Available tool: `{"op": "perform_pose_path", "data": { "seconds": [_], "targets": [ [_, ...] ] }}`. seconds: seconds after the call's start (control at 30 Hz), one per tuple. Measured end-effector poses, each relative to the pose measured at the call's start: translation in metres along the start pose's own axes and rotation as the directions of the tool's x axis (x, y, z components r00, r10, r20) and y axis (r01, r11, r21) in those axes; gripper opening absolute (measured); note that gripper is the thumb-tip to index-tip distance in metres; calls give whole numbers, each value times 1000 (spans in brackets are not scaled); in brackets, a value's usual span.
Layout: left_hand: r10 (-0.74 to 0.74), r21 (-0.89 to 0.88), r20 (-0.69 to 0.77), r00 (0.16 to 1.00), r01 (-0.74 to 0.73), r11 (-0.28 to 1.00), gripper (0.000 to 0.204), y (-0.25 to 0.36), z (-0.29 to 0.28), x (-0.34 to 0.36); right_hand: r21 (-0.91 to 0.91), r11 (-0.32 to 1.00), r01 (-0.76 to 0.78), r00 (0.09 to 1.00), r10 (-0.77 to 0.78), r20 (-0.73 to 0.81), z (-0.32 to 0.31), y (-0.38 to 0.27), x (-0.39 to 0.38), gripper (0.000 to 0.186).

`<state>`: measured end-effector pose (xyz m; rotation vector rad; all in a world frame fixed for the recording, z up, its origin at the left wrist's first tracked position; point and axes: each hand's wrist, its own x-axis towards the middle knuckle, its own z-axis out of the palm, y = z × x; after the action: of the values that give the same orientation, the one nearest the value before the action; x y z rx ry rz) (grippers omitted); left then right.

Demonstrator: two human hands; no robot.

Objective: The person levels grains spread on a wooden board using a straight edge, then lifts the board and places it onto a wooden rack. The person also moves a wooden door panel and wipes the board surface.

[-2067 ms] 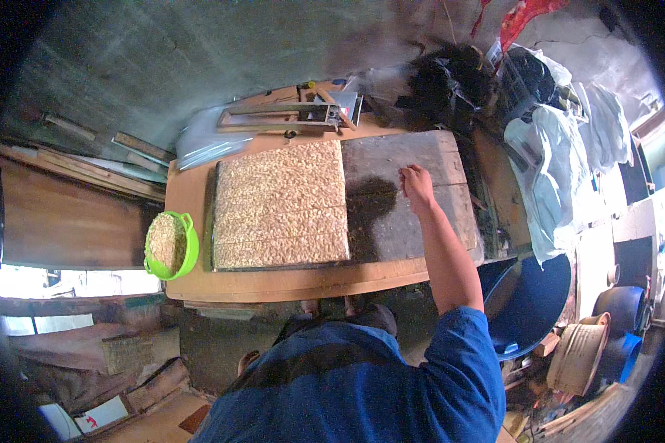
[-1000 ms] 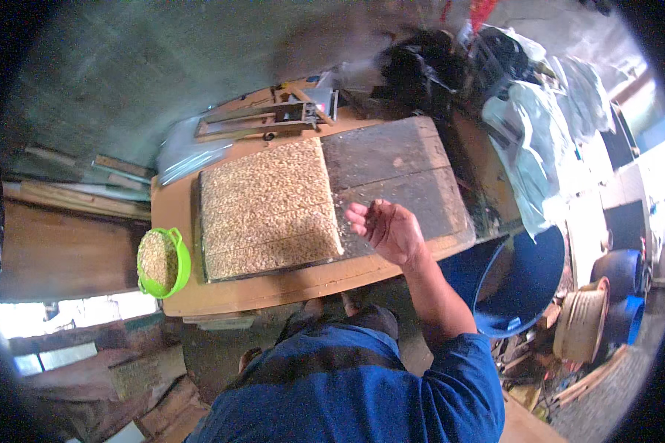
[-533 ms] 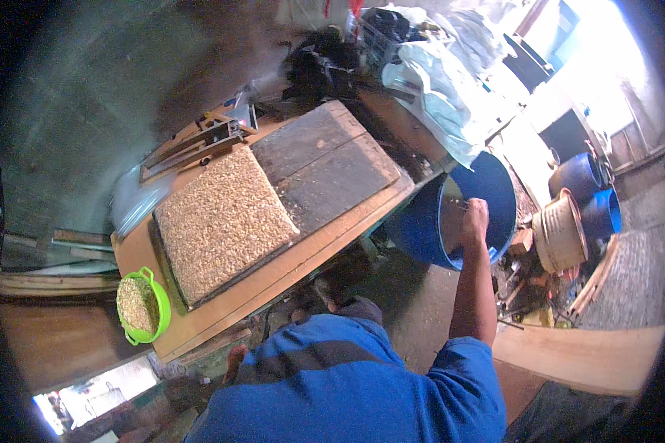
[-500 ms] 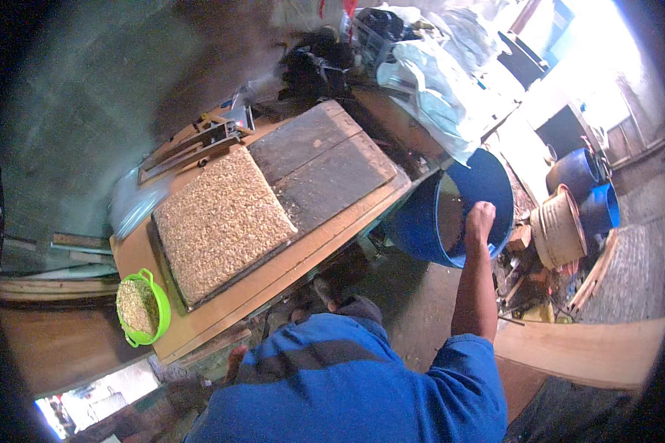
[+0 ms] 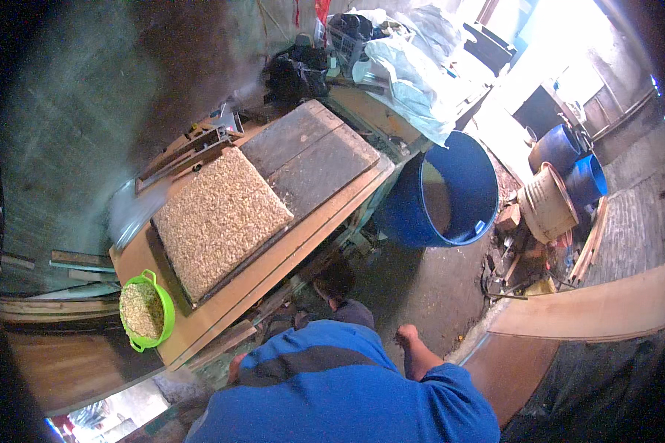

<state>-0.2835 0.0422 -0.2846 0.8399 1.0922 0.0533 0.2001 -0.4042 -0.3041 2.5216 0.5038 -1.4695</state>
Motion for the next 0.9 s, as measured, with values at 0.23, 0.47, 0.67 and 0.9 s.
{"op": "perform_pose_path", "data": {
  "seconds": [0.23, 0.47, 0.67, 0.9],
  "targets": [
    [-177, 174, -134, 975, 199, 964, 38, 23, 2, -21, 446, 865, -232, 964, 266, -15, 15, -28, -82, 31],
    [-219, 201, -207, 954, 260, 944, 32, 30, 13, -1, 773, 408, -485, 874, 236, 424, 73, -64, -96, 44],
    [-296, 303, -232, 926, 358, 883, 35, 72, 48, 14, 307, 952, 3, 981, -62, 182, 161, -19, -63, 39],
    [-222, 615, -184, 958, 288, 734, 30, 108, 144, 20, 693, 703, -161, 962, -44, 268, 233, 9, -89, 49]
  ]
}}
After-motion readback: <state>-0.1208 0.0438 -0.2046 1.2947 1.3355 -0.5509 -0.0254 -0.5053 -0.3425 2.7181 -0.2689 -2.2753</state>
